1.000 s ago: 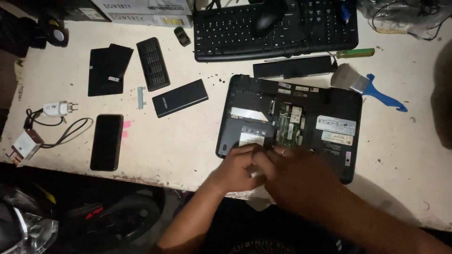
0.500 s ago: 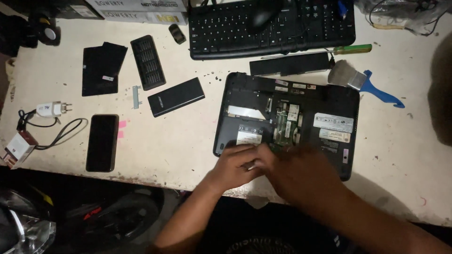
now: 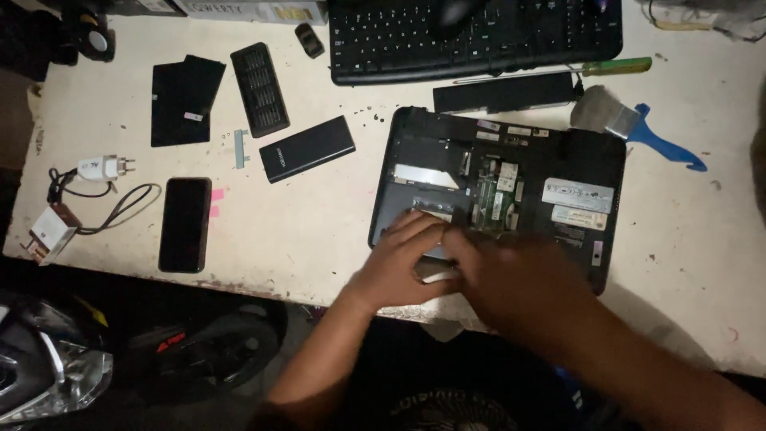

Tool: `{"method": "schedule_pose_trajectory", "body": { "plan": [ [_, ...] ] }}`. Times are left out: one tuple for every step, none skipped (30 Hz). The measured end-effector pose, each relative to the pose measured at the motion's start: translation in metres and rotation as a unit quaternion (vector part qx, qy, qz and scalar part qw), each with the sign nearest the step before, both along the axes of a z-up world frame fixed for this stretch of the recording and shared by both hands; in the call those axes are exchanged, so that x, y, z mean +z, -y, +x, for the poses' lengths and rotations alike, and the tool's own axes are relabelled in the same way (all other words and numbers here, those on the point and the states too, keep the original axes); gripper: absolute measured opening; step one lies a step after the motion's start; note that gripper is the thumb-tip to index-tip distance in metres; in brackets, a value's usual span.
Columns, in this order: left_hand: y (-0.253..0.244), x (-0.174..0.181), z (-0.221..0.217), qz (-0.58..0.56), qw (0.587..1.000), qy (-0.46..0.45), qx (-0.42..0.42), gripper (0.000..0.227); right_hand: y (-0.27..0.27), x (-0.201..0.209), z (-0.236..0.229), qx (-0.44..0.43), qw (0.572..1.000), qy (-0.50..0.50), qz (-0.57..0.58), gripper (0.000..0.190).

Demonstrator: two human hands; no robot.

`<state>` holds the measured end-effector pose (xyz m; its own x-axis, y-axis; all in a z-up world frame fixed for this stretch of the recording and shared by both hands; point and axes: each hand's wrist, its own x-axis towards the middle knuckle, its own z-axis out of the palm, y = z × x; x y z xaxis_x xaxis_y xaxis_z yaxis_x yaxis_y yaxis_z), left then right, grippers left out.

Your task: The person uses a screwdriver to remove screws from the back of a disassembled laptop. They then use their hands to detach and remove a hard drive from the laptop chassis, placing it on the table.

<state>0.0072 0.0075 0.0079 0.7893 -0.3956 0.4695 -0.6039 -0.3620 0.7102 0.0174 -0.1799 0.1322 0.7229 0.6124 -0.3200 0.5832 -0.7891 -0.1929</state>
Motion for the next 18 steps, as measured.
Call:
{"method": "schedule_pose_trajectory", "body": {
  "plan": [
    [-0.005,0.003,0.001,0.001,1.0,-0.001,-0.001,0.057,0.003,-0.004,0.0,-0.001,1.0,-0.001,0.001,0.037],
    [-0.01,0.006,0.001,0.005,1.0,-0.005,-0.012,0.055,0.007,-0.007,0.001,0.029,0.999,0.021,-0.003,0.041],
    [-0.016,0.009,0.002,0.01,1.0,-0.007,-0.023,0.055,0.01,-0.011,0.002,0.06,0.997,0.044,-0.007,0.045],
    [-0.017,0.008,0.003,0.01,1.0,-0.007,-0.023,0.055,0.011,-0.008,0.003,0.06,0.997,0.045,-0.006,0.045],
    [-0.019,0.007,0.004,0.012,0.999,-0.009,-0.03,0.05,0.011,-0.005,0.004,0.05,0.999,0.004,0.015,0.037],
    [-0.021,0.006,0.004,0.014,0.999,-0.01,-0.037,0.045,0.012,-0.003,0.005,0.039,0.998,-0.036,0.035,0.03],
    [-0.022,0.006,0.004,0.015,0.999,-0.012,-0.037,0.045,0.016,-0.003,0.006,0.04,0.998,-0.038,0.036,0.03],
    [-0.023,0.006,0.005,0.038,0.998,-0.028,-0.041,0.045,0.02,-0.003,0.006,0.006,0.997,-0.049,0.06,0.022],
    [-0.024,0.007,0.007,0.061,0.996,-0.041,-0.045,0.045,0.024,-0.003,0.008,-0.028,0.995,-0.058,0.082,0.018],
    [-0.024,0.008,0.008,0.062,0.996,-0.041,-0.045,0.045,0.029,-0.001,0.008,-0.028,0.995,-0.057,0.083,0.018],
    [-0.024,0.009,0.008,0.061,0.995,-0.058,-0.046,0.042,0.034,0.002,0.008,-0.055,0.991,-0.069,0.101,0.017],
    [-0.024,0.01,0.008,0.06,0.994,-0.076,-0.046,0.039,0.039,0.004,0.008,-0.081,0.986,-0.081,0.12,0.018],
    [-0.024,0.01,0.008,0.06,0.994,-0.078,-0.046,0.039,0.047,-0.004,0.009,-0.081,0.986,-0.083,0.12,0.018],
    [-0.023,0.01,0.007,0.051,0.995,-0.077,-0.045,0.037,0.055,-0.012,0.011,-0.11,0.976,-0.088,0.165,0.021],
    [-0.023,0.01,0.008,0.042,0.995,-0.075,-0.045,0.035,0.062,-0.02,0.013,-0.138,0.964,-0.09,0.21,0.025],
    [-0.021,0.008,0.008,0.043,0.995,-0.074,-0.044,0.035,0.063,-0.018,0.013,-0.137,0.964,-0.09,0.211,0.025],
    [-0.019,0.007,0.007,0.048,0.996,-0.065,-0.033,0.031,0.064,-0.016,0.012,-0.248,0.924,-0.163,0.243,0.022],
    [-0.017,0.006,0.007,0.054,0.997,-0.055,-0.022,0.028,0.065,-0.014,0.012,-0.353,0.865,-0.233,0.27,0.019]
  ]
}}
